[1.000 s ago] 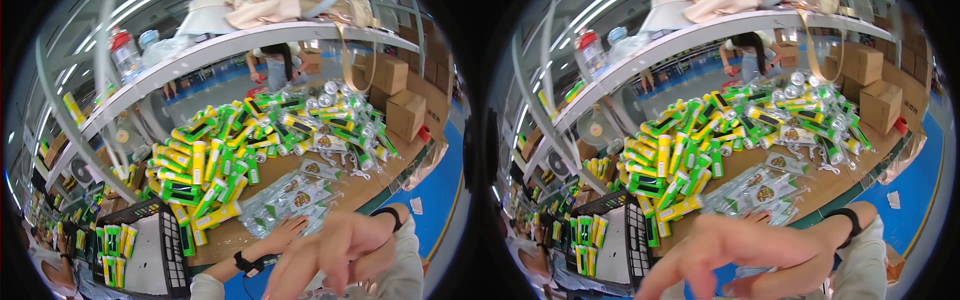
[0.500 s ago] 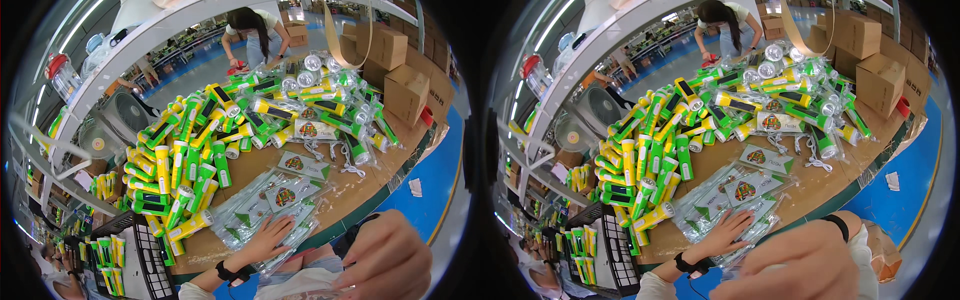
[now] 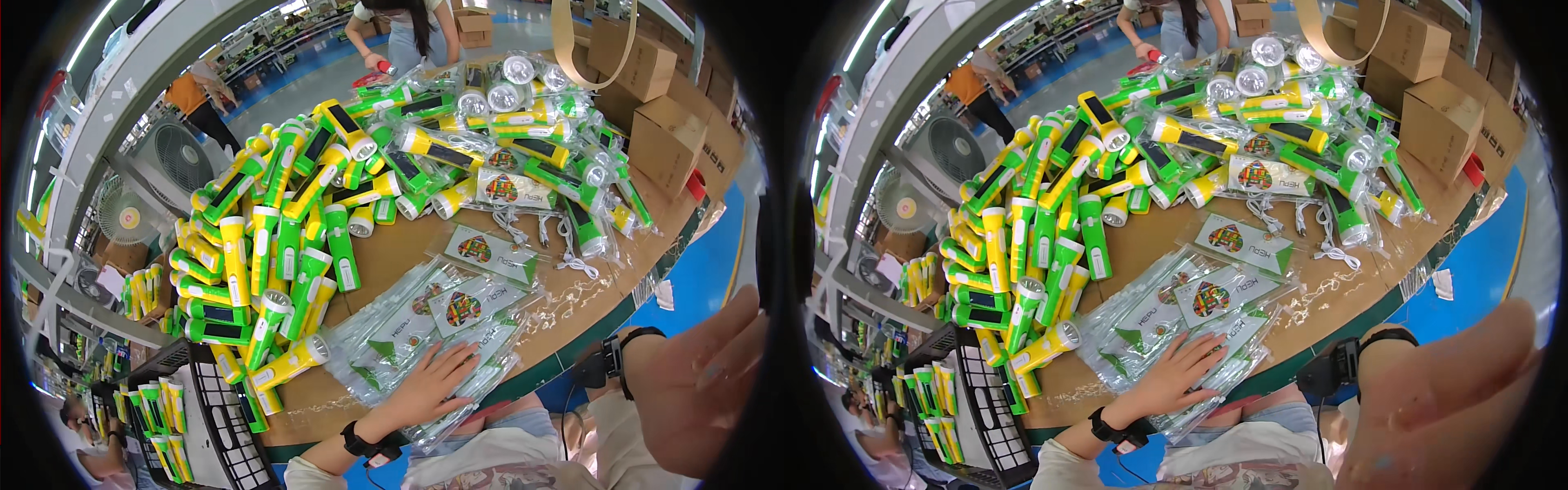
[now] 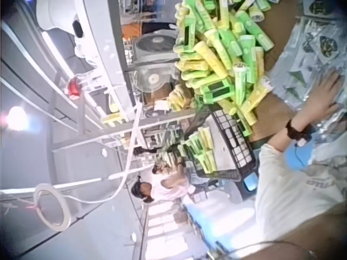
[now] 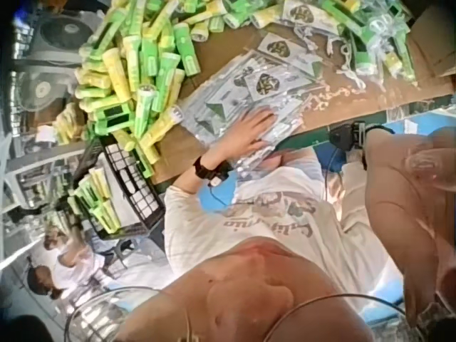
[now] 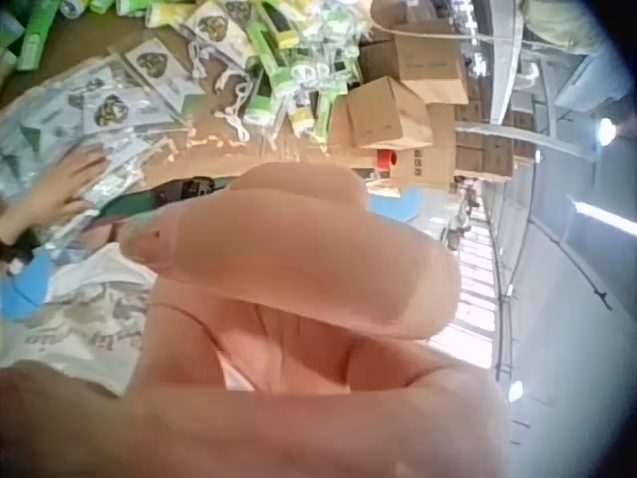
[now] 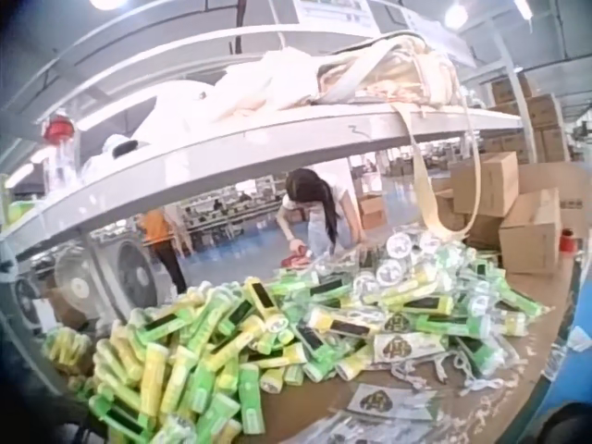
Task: The worker is individually bagging solar-powered flashlights and then placing the bagged items into a large transport sack.
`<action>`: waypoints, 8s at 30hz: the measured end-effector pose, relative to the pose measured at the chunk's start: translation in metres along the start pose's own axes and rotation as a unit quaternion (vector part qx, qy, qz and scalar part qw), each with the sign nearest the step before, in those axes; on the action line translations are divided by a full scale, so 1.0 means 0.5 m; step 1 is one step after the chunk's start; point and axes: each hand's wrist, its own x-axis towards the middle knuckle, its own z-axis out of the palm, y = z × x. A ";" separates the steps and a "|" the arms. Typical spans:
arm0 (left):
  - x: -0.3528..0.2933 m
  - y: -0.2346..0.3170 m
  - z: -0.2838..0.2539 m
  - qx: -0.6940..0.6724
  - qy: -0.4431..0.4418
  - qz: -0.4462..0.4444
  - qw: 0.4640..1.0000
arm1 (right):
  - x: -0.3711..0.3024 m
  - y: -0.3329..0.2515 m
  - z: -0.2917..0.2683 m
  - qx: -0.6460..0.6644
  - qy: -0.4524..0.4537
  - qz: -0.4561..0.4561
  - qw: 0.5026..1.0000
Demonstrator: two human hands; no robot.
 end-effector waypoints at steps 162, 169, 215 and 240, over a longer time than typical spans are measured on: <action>-0.135 -0.012 -0.028 -0.308 0.295 -0.016 0.904 | -0.161 0.416 0.700 -0.241 -0.384 -0.221 0.863; -0.145 -0.010 -0.034 -0.319 0.309 -0.052 0.894 | -0.143 0.369 0.523 -0.042 -0.383 0.135 0.913; -0.122 -0.048 0.029 -0.435 0.348 -0.158 0.815 | -0.338 0.424 0.111 -0.414 -0.373 0.387 0.735; -0.139 -0.036 -0.002 -0.298 0.355 -0.197 0.864 | -0.186 0.171 0.398 -0.024 -0.513 0.073 0.855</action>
